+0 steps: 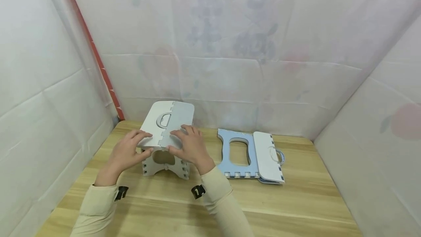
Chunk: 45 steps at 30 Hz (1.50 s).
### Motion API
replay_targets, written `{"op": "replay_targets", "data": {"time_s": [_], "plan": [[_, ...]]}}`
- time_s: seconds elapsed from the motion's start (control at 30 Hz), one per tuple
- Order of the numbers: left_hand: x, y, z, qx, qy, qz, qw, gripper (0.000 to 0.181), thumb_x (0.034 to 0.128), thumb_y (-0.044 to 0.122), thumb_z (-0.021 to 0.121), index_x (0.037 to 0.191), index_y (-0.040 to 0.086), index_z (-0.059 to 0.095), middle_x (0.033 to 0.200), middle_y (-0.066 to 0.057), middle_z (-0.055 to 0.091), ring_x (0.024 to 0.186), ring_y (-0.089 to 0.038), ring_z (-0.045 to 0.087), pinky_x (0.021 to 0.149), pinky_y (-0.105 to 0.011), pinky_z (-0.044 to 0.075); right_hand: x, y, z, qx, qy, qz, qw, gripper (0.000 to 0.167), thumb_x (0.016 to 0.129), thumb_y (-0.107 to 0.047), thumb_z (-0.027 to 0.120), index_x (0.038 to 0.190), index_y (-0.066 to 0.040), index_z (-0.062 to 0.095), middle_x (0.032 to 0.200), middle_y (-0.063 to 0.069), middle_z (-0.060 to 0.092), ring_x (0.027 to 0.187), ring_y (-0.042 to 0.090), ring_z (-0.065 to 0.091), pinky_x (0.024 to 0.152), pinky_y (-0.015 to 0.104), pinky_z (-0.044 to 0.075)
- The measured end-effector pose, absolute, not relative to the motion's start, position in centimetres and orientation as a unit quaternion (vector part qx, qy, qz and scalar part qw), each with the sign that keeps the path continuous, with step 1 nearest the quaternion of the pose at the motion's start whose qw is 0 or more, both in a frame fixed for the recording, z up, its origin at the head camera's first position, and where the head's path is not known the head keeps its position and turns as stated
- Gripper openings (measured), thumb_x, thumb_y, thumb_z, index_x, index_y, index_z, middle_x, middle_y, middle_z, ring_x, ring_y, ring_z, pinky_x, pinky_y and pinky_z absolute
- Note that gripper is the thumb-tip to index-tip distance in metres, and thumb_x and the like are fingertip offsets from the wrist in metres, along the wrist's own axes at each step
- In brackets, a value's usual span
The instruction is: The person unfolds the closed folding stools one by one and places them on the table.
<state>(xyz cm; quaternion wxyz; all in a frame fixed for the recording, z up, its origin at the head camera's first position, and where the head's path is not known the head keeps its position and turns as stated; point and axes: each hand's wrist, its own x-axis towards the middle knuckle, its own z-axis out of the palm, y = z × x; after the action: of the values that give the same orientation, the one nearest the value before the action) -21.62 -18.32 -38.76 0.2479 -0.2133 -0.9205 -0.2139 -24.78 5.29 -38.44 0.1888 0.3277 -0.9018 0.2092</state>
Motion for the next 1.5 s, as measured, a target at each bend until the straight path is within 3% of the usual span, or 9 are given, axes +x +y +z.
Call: {"op": "replay_targets", "data": {"time_s": [0.17, 0.47, 0.77, 1.23, 1.5], "plan": [[-21.5, -18.2, -39.2, -0.224, -0.913, -0.212, 0.268, 0.038, 0.0689, 0.026, 0.075, 0.102, 0.01, 0.067, 0.098, -0.01, 0.061, 0.079, -0.027, 0.058, 0.062, -0.045, 0.046, -24.7, 5.5, -39.0, 0.318, -0.906, 0.208, 0.187, 0.045, 0.079, -0.044, 0.067, 0.115, -0.018, 0.065, 0.121, 0.017, 0.054, 0.11, 0.035, 0.047, 0.082, 0.051, 0.04], [-20.0, -15.7, -39.5, -0.244, -0.899, -0.203, 0.302, 0.037, 0.0716, 0.031, 0.073, 0.103, 0.012, 0.067, 0.107, -0.015, 0.06, 0.096, -0.033, 0.058, 0.069, -0.053, 0.046, -23.4, 6.7, -39.2, 0.302, -0.905, 0.238, 0.179, 0.048, 0.079, -0.043, 0.068, 0.119, -0.017, 0.063, 0.124, 0.02, 0.052, 0.113, 0.04, 0.046, 0.084, 0.058, 0.037], [-20.2, -13.5, -39.1, -0.253, -0.902, -0.192, 0.291, 0.037, 0.0717, 0.032, 0.071, 0.103, 0.013, 0.067, 0.11, -0.014, 0.058, 0.104, -0.032, 0.053, 0.08, -0.053, 0.042, -23.4, 8.7, -38.3, 0.29, -0.913, 0.217, 0.186, 0.052, 0.077, -0.044, 0.071, 0.121, -0.018, 0.062, 0.125, 0.018, 0.052, 0.111, 0.037, 0.049, 0.083, 0.062, 0.035], [-20.1, -10.3, -38.6, -0.29, -0.893, -0.186, 0.291, 0.036, 0.0707, 0.026, 0.073, 0.104, 0.014, 0.067, 0.111, -0.012, 0.058, 0.102, -0.03, 0.054, 0.08, -0.05, 0.043, -23.0, 11.7, -38.6, 0.27, -0.925, 0.208, 0.168, 0.053, 0.078, -0.043, 0.07, 0.123, -0.017, 0.061, 0.129, 0.021, 0.048, 0.11, 0.044, 0.046, 0.078, 0.061, 0.039], [-20.3, -8.6, -39.1, -0.315, -0.884, -0.169, 0.302, 0.036, 0.0729, 0.029, 0.07, 0.105, 0.013, 0.066, 0.11, -0.012, 0.057, 0.101, -0.03, 0.054, 0.079, -0.049, 0.043, -23.1, 13.2, -39.0, 0.26, -0.931, 0.198, 0.163, 0.054, 0.078, -0.043, 0.07, 0.123, -0.014, 0.061, 0.129, 0.024, 0.047, 0.111, 0.045, 0.046, 0.083, 0.061, 0.038]]}}
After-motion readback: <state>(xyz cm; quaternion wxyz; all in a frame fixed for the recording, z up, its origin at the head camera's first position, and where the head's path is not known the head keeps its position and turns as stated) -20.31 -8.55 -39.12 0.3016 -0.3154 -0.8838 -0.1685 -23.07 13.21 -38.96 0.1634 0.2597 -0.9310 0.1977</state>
